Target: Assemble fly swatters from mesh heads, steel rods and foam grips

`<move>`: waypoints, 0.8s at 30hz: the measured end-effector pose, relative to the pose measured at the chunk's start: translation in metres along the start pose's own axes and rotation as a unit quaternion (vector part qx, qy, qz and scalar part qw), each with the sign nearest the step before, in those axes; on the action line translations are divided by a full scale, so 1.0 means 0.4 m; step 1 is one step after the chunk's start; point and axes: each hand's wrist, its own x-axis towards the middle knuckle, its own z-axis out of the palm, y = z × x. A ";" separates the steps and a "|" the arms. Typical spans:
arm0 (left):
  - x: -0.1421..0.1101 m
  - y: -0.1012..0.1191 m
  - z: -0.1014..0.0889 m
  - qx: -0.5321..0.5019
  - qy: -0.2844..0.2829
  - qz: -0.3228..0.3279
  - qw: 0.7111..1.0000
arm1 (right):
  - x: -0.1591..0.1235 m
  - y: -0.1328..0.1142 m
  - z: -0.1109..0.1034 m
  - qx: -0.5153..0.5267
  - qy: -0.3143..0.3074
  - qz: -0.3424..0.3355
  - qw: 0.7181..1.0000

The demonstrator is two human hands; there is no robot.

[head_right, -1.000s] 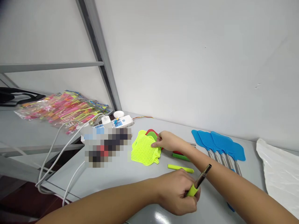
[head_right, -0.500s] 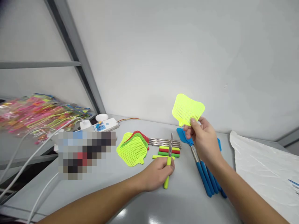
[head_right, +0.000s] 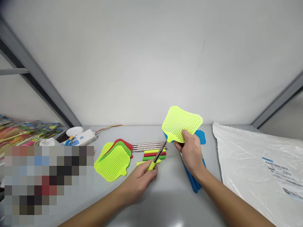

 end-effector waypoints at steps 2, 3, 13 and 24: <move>0.001 -0.003 -0.002 -0.001 0.000 -0.005 1.000 | -0.002 0.009 0.004 0.014 0.019 0.001 1.000; 0.001 -0.006 -0.002 -0.002 0.002 -0.005 1.000 | -0.003 0.013 0.007 0.022 0.026 0.003 0.999; 0.002 -0.014 -0.004 -0.027 -0.019 -0.030 0.999 | -0.004 0.038 0.003 0.043 0.050 -0.007 0.998; -0.005 -0.013 -0.010 -0.064 -0.043 -0.066 0.995 | 0.004 0.038 -0.007 0.023 -0.024 -0.023 0.999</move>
